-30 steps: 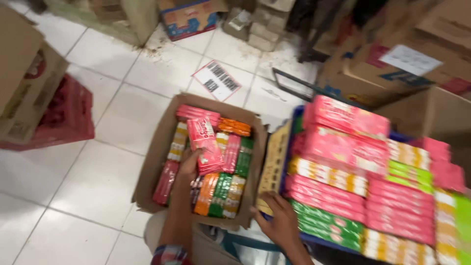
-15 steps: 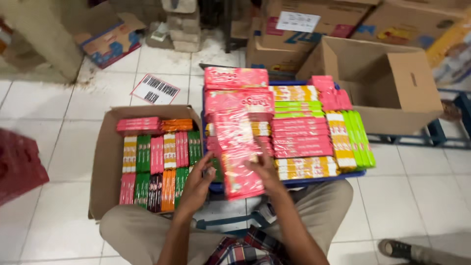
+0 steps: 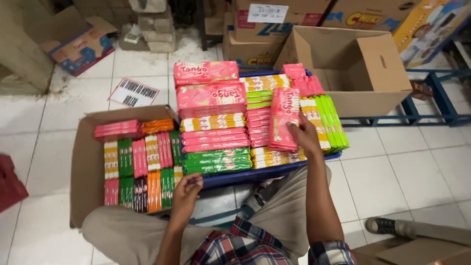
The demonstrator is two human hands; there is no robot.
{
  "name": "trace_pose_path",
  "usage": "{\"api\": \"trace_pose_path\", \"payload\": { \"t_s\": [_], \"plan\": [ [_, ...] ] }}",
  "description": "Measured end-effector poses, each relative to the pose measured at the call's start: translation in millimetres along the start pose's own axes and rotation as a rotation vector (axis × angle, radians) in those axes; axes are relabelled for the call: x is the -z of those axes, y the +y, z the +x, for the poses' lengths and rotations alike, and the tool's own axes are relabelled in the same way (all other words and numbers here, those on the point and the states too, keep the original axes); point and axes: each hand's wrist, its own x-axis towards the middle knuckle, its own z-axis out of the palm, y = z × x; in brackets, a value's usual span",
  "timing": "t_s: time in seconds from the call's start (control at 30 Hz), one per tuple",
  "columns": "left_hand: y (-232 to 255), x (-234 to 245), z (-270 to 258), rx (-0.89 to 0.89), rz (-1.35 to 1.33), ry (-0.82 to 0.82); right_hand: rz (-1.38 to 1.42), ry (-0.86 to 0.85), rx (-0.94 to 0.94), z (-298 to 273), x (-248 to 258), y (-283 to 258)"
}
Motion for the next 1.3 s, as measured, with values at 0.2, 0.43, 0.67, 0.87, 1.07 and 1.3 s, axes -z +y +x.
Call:
{"api": "trace_pose_path", "payload": {
  "t_s": [0.2,0.43,0.67,0.87,1.07,1.3],
  "plan": [
    [-53.3,19.6,21.5,-0.013,-0.064,0.060,-0.566,0.215,0.453,1.3,-13.4,22.7],
    [-81.8,37.8,45.8,-0.040,-0.141,0.154,-0.304,-0.044,0.969,-78.8,-145.1,-23.7],
    [-49.0,100.4,98.0,-0.273,0.219,0.197,-0.405,-0.328,1.036,-90.4,-271.4,-7.1],
    [-103.6,184.0,223.3,-0.314,0.720,0.182,-0.583,-0.187,1.081,-56.4,-315.5,-2.8],
    [-166.6,271.4,384.5,-0.186,1.182,0.193,-0.707,-0.239,0.953,-63.4,-322.4,-26.6],
    [-173.7,312.5,527.3,0.032,1.475,0.115,-0.775,-0.158,0.884,-68.6,-330.9,-33.1]
  ]
}}
